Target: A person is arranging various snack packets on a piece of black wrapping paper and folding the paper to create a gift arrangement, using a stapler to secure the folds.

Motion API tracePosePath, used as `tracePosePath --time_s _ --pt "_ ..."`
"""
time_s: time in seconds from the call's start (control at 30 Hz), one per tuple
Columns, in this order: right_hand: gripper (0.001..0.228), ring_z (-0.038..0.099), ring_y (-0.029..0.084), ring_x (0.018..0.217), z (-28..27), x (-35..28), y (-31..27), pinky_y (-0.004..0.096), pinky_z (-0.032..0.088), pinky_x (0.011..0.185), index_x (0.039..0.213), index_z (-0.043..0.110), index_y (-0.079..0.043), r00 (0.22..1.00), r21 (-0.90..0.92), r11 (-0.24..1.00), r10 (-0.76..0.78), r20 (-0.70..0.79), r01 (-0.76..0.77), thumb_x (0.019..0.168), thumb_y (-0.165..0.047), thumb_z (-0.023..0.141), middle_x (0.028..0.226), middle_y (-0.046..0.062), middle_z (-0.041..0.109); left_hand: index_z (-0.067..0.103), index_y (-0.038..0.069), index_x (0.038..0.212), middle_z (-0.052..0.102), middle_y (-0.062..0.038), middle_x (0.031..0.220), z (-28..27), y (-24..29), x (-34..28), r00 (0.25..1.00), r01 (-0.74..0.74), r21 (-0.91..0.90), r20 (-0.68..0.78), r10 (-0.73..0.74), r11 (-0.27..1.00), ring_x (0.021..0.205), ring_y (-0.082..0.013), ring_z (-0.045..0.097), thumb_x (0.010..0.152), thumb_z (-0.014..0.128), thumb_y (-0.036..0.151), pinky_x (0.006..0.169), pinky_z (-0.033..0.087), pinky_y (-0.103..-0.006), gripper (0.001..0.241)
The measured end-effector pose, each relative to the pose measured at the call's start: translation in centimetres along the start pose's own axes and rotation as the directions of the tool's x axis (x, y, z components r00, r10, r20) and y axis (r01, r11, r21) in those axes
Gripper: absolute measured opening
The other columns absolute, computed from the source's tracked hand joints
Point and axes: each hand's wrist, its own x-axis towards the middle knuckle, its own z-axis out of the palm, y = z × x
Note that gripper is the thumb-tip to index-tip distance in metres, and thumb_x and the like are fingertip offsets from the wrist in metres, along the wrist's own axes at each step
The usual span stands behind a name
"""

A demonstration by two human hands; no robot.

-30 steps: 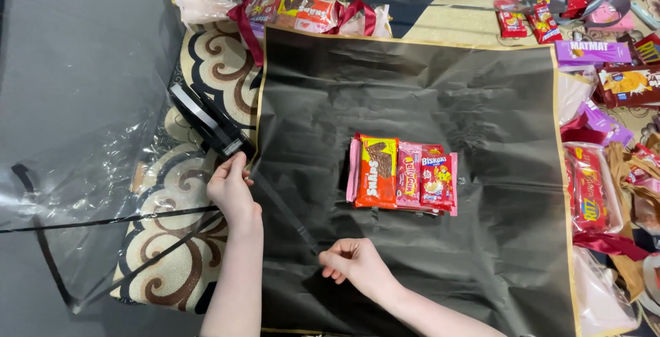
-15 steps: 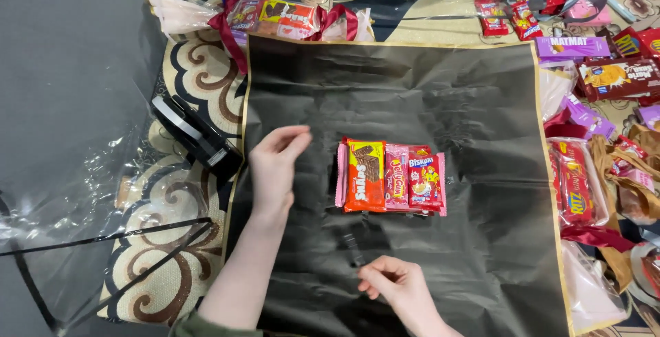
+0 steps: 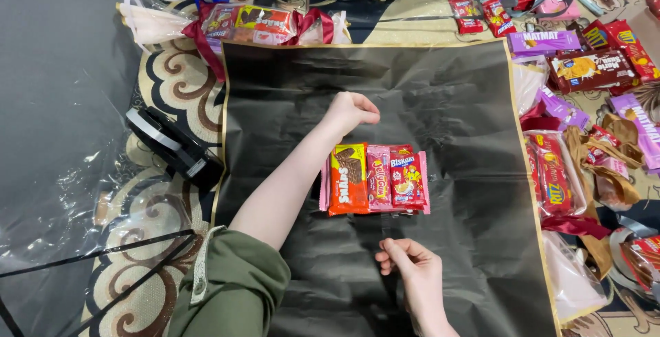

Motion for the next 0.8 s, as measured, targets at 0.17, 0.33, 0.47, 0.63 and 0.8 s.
tracePosePath --time_s 0.17,0.33,0.47,0.63,0.8 --pt "0.018 0.060 0.020 0.058 -0.3 1.0 1.3 0.030 0.050 0.056 0.086 0.078 0.011 0.999 0.017 1.000 0.014 0.037 -0.015 0.090 -0.007 0.075 0.069 0.022 0.075 0.077 0.013 0.078 0.078 -0.001 0.077 0.6 -2.0 2.0 0.997 -0.006 0.108 0.073 -0.002 0.994 0.074 -0.0101 0.068 0.074 0.083 0.010 0.078 0.051 -0.0262 0.007" --pt "0.020 0.062 0.020 0.059 -0.4 1.9 1.3 0.031 0.051 0.055 0.087 0.078 0.011 0.996 -0.063 0.996 0.068 0.052 -0.064 0.089 -0.009 0.076 0.071 0.022 0.076 0.079 0.016 0.080 0.079 0.000 0.082 1.2 -1.9 1.7 0.990 -0.058 0.353 0.142 0.008 0.934 0.081 -0.0125 0.071 0.074 0.082 0.015 0.076 0.053 -0.0305 0.006" --pt "0.021 0.061 0.017 0.057 -0.4 3.2 1.2 0.028 0.051 0.053 0.084 0.079 0.008 0.993 -0.200 0.978 0.078 0.090 -0.059 0.091 -0.010 0.075 0.070 0.019 0.077 0.076 0.023 0.080 0.079 0.005 0.095 1.8 -1.0 0.7 0.978 -0.071 0.644 0.195 -0.074 0.762 0.105 -0.0163 0.068 0.087 0.079 0.031 0.100 0.040 -0.0432 0.011" --pt "0.024 0.056 0.012 0.057 0.2 3.6 0.2 0.025 0.045 0.052 0.075 0.078 0.002 0.992 -0.375 0.926 0.084 0.096 -0.042 0.093 -0.013 0.072 0.065 0.011 0.075 0.075 0.025 0.080 0.077 0.006 0.094 2.4 0.6 0.7 0.960 -0.104 0.796 0.237 -0.149 0.596 0.105 -0.0158 0.067 0.086 0.079 0.032 0.103 0.029 -0.0461 0.011" --pt "0.023 0.054 0.009 0.056 0.3 4.0 0.1 0.024 0.047 0.056 0.076 0.080 -0.004 0.996 -0.473 0.880 0.078 0.049 -0.046 0.092 -0.018 0.073 0.065 0.005 0.075 0.072 0.021 0.083 0.077 0.002 0.095 2.7 0.7 0.4 0.954 -0.021 0.771 0.206 -0.218 0.636 0.107 -0.0198 0.068 0.089 0.076 0.030 0.114 0.019 -0.0544 0.011"
